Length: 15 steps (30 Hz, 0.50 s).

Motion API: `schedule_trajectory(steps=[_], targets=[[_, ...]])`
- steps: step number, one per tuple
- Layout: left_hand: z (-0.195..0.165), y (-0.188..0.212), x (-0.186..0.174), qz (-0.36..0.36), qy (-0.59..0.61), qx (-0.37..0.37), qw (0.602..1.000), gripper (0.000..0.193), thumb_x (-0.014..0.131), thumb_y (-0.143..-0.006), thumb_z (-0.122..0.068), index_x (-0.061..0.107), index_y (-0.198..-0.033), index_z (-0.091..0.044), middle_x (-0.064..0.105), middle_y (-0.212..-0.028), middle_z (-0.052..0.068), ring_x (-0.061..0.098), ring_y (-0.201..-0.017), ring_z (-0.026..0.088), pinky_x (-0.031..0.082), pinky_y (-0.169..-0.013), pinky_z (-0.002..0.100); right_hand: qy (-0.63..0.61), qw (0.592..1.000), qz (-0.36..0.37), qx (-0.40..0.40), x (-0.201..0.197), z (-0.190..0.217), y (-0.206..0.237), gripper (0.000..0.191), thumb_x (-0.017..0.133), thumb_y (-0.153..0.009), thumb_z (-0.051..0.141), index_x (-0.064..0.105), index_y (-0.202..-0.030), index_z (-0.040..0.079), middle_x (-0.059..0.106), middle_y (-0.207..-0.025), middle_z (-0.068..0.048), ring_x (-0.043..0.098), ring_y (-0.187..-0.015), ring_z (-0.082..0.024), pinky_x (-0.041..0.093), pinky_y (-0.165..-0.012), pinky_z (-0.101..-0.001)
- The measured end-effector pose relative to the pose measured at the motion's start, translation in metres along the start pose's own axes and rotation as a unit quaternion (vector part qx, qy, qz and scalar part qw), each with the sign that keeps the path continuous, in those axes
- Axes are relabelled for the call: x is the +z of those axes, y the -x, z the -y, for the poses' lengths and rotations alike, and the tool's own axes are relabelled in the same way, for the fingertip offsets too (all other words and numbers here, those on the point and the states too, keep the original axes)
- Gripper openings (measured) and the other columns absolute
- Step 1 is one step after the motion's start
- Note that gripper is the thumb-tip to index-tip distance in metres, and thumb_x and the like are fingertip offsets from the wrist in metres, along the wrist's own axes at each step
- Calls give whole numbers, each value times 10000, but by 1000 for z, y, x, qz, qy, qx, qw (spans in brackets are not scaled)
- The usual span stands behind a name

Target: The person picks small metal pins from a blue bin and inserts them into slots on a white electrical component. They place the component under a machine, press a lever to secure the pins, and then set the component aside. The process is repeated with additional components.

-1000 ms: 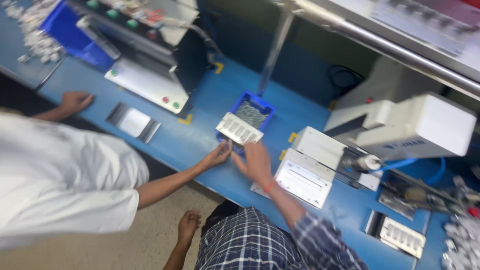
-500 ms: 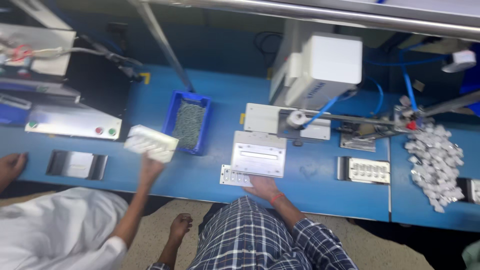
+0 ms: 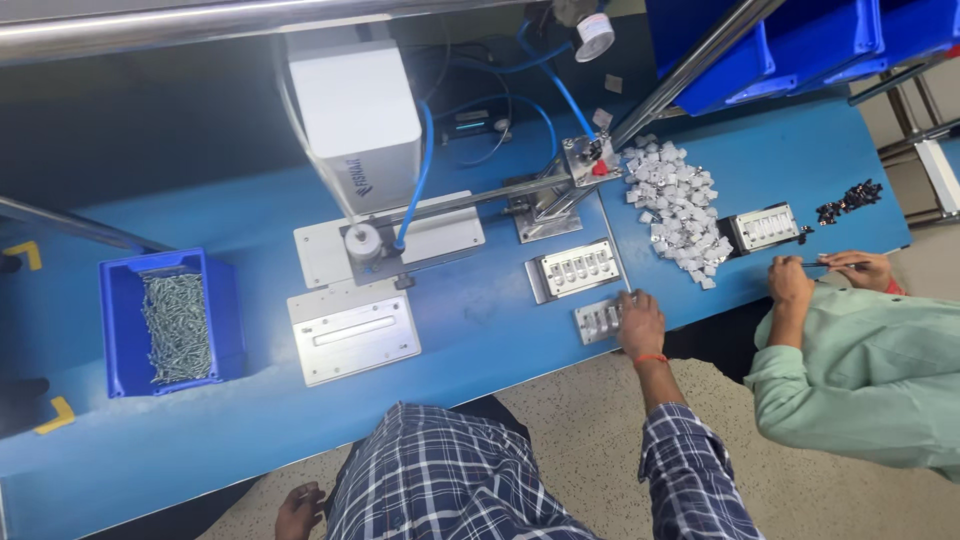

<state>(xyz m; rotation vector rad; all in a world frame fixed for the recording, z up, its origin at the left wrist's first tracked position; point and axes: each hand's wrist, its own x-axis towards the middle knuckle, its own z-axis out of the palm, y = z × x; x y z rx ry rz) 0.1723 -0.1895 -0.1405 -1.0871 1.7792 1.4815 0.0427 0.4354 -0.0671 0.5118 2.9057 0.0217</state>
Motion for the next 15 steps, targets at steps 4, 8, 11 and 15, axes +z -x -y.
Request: schedule_trajectory(steps=[4, 8, 11, 15], targets=[[-6, 3, 4, -37, -20, 19, 999, 432, 684, -946, -287, 667, -1284, -19, 774, -1076, 174, 743, -923, 270, 578, -791, 406, -80, 987, -120, -68, -11, 16, -24, 646, 751, -764, 39, 562, -1379, 109, 569, -1471, -122, 497, -1437, -294, 419, -1244, -431], [-32, 9, 0, -16, -137, 45, 989, 405, 667, -937, -329, 750, -1184, -19, 794, -877, 143, 728, -715, 248, 562, -604, 377, 12, 974, -30, -223, -31, 57, -69, 959, 858, -602, 109, 475, -1482, 123, 489, -1493, -184, 390, -1412, -358, 249, -1166, -530], [-54, 7, 4, 64, -152, 100, 981, 413, 659, -922, -381, 812, -1118, -51, 768, -790, 104, 657, -627, 194, 507, -535, 326, 92, 965, 88, -231, -46, 75, -98, 939, 882, -676, 171, 460, -1514, 206, 503, -1510, -108, 398, -1437, -288, 192, -1236, -523], [-73, 6, 20, 55, 20, 167, 984, 409, 681, -963, -404, 763, -1126, -38, 721, -891, 84, 658, -771, 162, 540, -677, 307, 133, 951, 127, -249, -87, 79, -96, 957, 904, -633, 235, 482, -1492, 252, 563, -1454, -49, 476, -1414, -267, 330, -1243, -413]])
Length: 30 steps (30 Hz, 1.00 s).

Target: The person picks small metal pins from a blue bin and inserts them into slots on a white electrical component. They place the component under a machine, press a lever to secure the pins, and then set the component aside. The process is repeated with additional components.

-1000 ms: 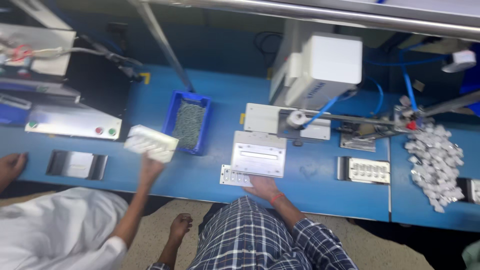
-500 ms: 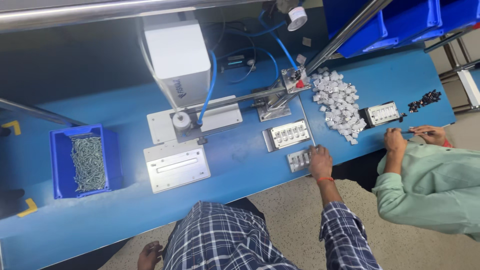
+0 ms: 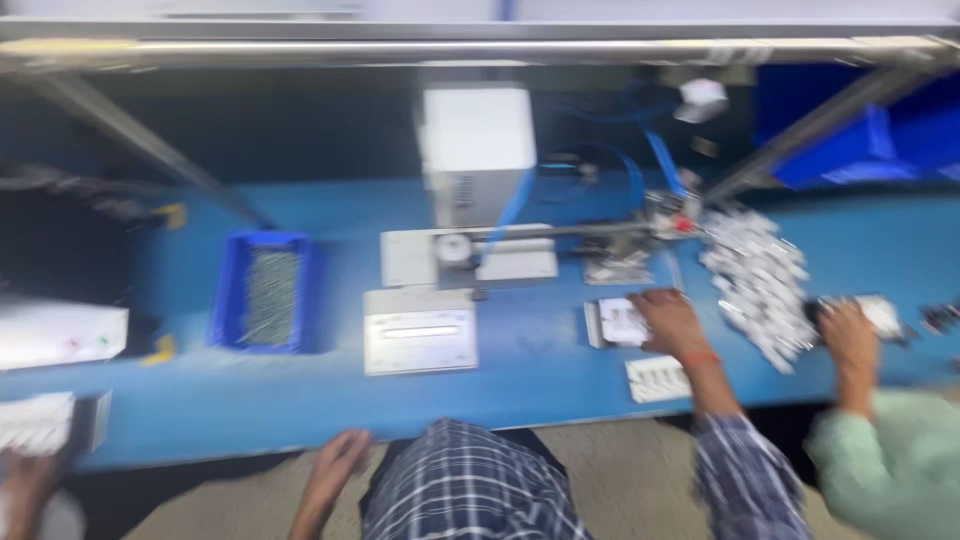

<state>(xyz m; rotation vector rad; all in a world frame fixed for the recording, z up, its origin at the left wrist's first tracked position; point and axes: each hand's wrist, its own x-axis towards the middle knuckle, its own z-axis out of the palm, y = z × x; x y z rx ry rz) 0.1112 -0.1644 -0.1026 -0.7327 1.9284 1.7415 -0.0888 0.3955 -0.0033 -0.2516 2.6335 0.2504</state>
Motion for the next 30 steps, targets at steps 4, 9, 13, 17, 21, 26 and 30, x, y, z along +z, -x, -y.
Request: schedule_trajectory(steps=[4, 9, 13, 17, 21, 26, 30], targets=[[-17, -2, 22, -61, 104, 87, 989, 481, 641, -961, -404, 629, -1308, -71, 707, -1186, 119, 672, -1072, 229, 536, -924, 374, -139, 969, -133, -157, -28, 62, 25, 981, 917, -502, 272, 531, -1395, 145, 623, -1308, -168, 549, -1264, -351, 439, -1081, -447], [-60, -19, 59, -43, 225, 17, 973, 833, 486, -945, -624, 309, -1577, -111, 402, -1570, 170, 464, -1401, 318, 405, -1140, 465, -277, 918, -185, -215, -53, 208, 28, 895, 876, -545, 302, 582, -1350, 46, 660, -1239, -177, 588, -1186, -351, 434, -1045, -453], [-72, -31, 74, 5, 328, 42, 944, 928, 438, -926, -695, 289, -1564, -38, 410, -1571, 214, 442, -1425, 335, 408, -1138, 476, -284, 898, -232, -242, -74, 284, 10, 807, 846, -588, 273, 607, -1318, 24, 677, -1195, -146, 594, -1128, -341, 453, -982, -466], [-72, -40, 81, 11, 384, 37, 923, 893, 421, -954, -694, 370, -1534, -17, 457, -1516, 193, 471, -1358, 298, 419, -1114, 467, -238, 914, -218, -244, -82, 308, -4, 854, 854, -569, 220, 591, -1359, 29, 662, -1196, -127, 580, -1135, -321, 465, -944, -452], [-72, -39, 84, -16, 344, 54, 937, 781, 590, -921, -559, 424, -1482, -41, 544, -1377, 140, 513, -1255, 262, 446, -1059, 443, -197, 935, -185, -229, -77, 311, -10, 930, 904, -594, 292, 568, -1430, 63, 631, -1269, -118, 570, -1192, -313, 460, -970, -453], [-77, -37, 82, -52, 253, 42, 965, 741, 664, -910, -485, 419, -1462, -55, 598, -1297, 128, 583, -1214, 232, 494, -1016, 399, -188, 931, -229, -212, -66, 283, -14, 1086, 973, -433, 517, 607, -1377, 123, 572, -1377, -216, 512, -1279, -407, 407, -1002, -526], [-72, -34, 77, -68, 196, 50, 977, 742, 645, -931, -482, 415, -1471, -28, 611, -1296, 156, 604, -1203, 235, 505, -1000, 395, -245, 922, -218, -208, -48, 227, -17, 1158, 969, -453, 610, 602, -1445, 138, 610, -1294, -248, 510, -1223, -449, 397, -1037, -536]])
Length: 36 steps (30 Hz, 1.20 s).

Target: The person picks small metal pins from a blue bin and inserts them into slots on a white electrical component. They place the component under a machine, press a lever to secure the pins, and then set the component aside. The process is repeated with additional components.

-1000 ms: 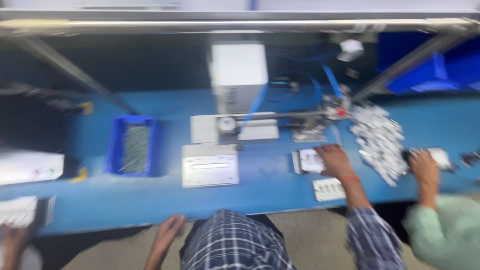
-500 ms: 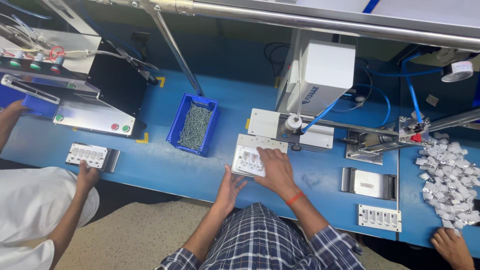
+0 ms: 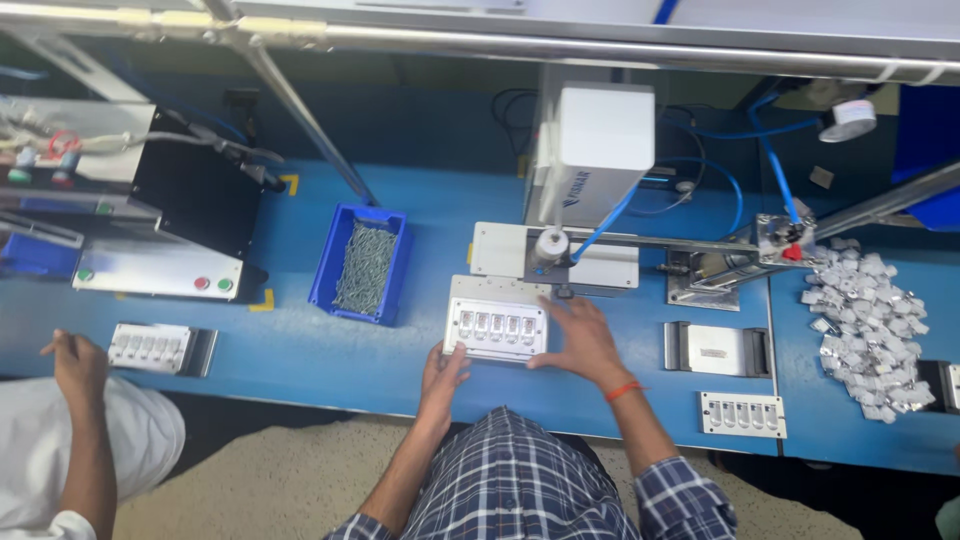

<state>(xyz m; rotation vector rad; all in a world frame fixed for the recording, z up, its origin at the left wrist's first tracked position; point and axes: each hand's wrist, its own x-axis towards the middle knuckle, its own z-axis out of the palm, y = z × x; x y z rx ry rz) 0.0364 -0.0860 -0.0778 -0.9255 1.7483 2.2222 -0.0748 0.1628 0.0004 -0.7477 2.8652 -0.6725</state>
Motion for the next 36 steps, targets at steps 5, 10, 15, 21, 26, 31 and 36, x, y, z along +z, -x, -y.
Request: schedule_trajectory(steps=[5, 10, 15, 21, 26, 31, 36], targets=[[10, 9, -25, 11, -44, 22, 999, 756, 627, -938, -453, 362, -1498, -21, 604, -1318, 177, 607, -1219, 264, 509, -1026, 426, -250, 923, -227, 186, -3, -55, -24, 554, 750, -921, 346, 630, -1434, 177, 715, -1313, -117, 705, -1127, -252, 561, -989, -339], [17, 21, -52, -6, -98, -35, 995, 677, 584, -956, -399, 396, -1514, -64, 632, -1351, 187, 615, -1243, 271, 495, -1060, 435, -525, 785, -324, 54, -12, -77, -122, 469, 584, -1008, 31, 535, -1466, 116, 596, -1426, -70, 561, -1315, -180, 473, -1080, -303], [22, 40, -73, -40, -62, -25, 997, 599, 571, -964, -342, 459, -1483, -66, 655, -1329, 176, 616, -1242, 292, 478, -1068, 438, -473, 799, -365, 69, -26, -77, -174, 409, 598, -998, -16, 665, -1383, 105, 689, -1277, -112, 647, -1181, -239, 510, -1014, -318], [22, 39, -79, -92, -66, -40, 993, 501, 585, -984, -308, 538, -1419, -64, 660, -1297, 141, 621, -1223, 266, 479, -1064, 415, -117, 937, -330, -18, -38, -108, -125, 559, 577, -871, -28, 529, -1426, 16, 616, -1305, -261, 582, -1224, -466, 449, -1084, -502], [-2, 15, -88, -105, -45, 122, 986, 391, 656, -972, -247, 645, -1281, -7, 702, -1179, 121, 674, -1089, 212, 544, -955, 339, -140, 918, -360, 92, 34, -64, 13, 287, 641, -988, 71, 624, -1267, 5, 673, -1152, -189, 668, -1045, -372, 523, -934, -444], [-54, -35, -90, -218, -181, 258, 924, 252, 632, -1014, -235, 712, -1131, -26, 738, -1053, 80, 702, -931, 174, 550, -842, 299, 13, 972, -117, 205, 101, -30, 121, 791, 686, -789, 561, 517, -1466, 188, 421, -1517, -256, 380, -1402, -444, 316, -1141, -549], [-115, -91, -90, -209, -312, 334, 865, 237, 661, -956, -153, 703, -1180, -85, 700, -1096, 133, 683, -935, 289, 550, -865, 382, 49, 983, -92, 152, 111, -30, 138, 948, 586, -765, 696, 340, -1554, 232, 177, -1630, -284, 176, -1499, -471, 144, -1175, -628]])
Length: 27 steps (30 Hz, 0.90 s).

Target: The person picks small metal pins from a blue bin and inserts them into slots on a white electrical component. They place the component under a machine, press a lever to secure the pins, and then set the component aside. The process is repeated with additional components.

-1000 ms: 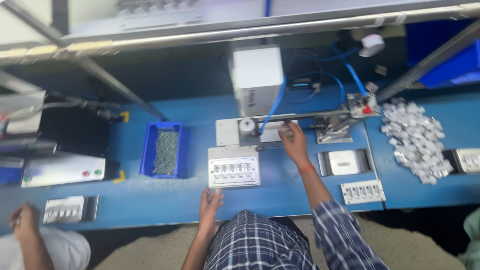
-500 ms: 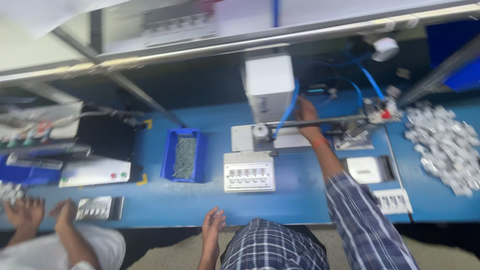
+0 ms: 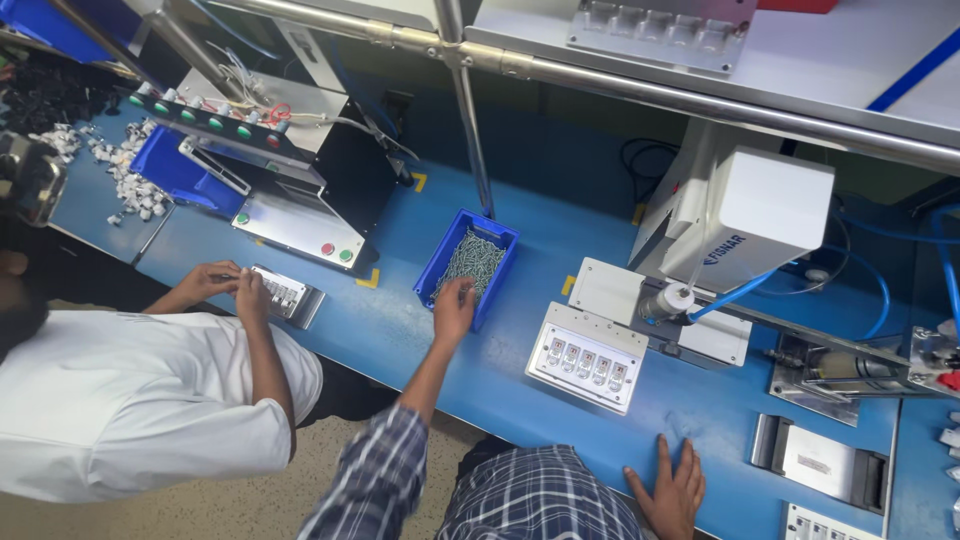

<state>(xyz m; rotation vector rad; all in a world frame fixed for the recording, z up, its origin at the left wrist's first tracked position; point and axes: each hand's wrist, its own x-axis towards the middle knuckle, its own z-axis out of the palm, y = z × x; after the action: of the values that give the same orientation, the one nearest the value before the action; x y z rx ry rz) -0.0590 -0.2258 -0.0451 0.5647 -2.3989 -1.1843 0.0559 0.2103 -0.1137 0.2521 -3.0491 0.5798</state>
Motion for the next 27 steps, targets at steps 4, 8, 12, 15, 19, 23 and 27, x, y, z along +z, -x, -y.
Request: schedule_trajectory(steps=[4, 8, 12, 15, 19, 23, 27], targets=[[-13, -40, 2, 115, -106, 80, 985, 604, 816, -746, -116, 646, -1325, -148, 576, -1273, 203, 575, -1114, 411, 491, -954, 485, 13, 1000, 16, -1, -6, 2, -7, 979, 587, -755, 706, 295, -1556, 226, 111, -1630, -290, 102, -1497, -478, 108, -1164, -631], [-18, -43, 11, 187, -228, 44, 955, 561, 810, -797, -168, 583, -1310, -172, 492, -1296, 202, 533, -1181, 434, 485, -977, 502, 22, 997, 68, 27, -13, 0, -9, 998, 608, -768, 696, 251, -1574, 228, 73, -1641, -274, 48, -1522, -458, 69, -1171, -621], [-11, -37, 18, 164, -176, 38, 970, 388, 758, -897, -173, 572, -1227, -90, 508, -1287, 233, 603, -1071, 456, 519, -921, 526, 14, 996, 77, 37, -13, -3, -8, 989, 607, -785, 685, 240, -1580, 225, 61, -1646, -278, 28, -1526, -454, 47, -1176, -613], [-7, -31, 24, 77, -50, 14, 996, 300, 719, -944, -170, 572, -1192, -87, 623, -1163, 183, 673, -1002, 391, 549, -878, 492, 14, 996, 77, 40, -13, -6, -9, 991, 606, -785, 686, 236, -1583, 230, 56, -1649, -274, 23, -1529, -449, 39, -1180, -609], [-3, -32, 27, 94, 278, -256, 921, 269, 650, -995, -184, 554, -1239, -128, 635, -992, 93, 678, -928, 290, 554, -800, 409, 23, 995, 85, 44, -12, -10, -10, 1010, 621, -778, 686, 229, -1590, 231, 48, -1646, -269, 10, -1531, -458, 31, -1177, -611], [4, -37, 17, 120, 506, -303, 799, 247, 588, -963, -50, 547, -1207, -60, 672, -1026, 113, 678, -999, 249, 578, -907, 396, 17, 995, 89, 51, -12, -11, -10, 1011, 640, -771, 676, 230, -1585, 237, 37, -1649, -275, 10, -1524, -466, 33, -1179, -608], [8, -37, 11, 104, 618, -342, 700, 200, 538, -998, -31, 519, -1190, 22, 667, -1058, 161, 695, -1046, 301, 580, -1024, 432, 20, 993, 97, 61, -12, -11, -11, 1022, 649, -760, 669, 221, -1589, 251, 35, -1657, -265, 4, -1530, -457, 34, -1185, -606]])
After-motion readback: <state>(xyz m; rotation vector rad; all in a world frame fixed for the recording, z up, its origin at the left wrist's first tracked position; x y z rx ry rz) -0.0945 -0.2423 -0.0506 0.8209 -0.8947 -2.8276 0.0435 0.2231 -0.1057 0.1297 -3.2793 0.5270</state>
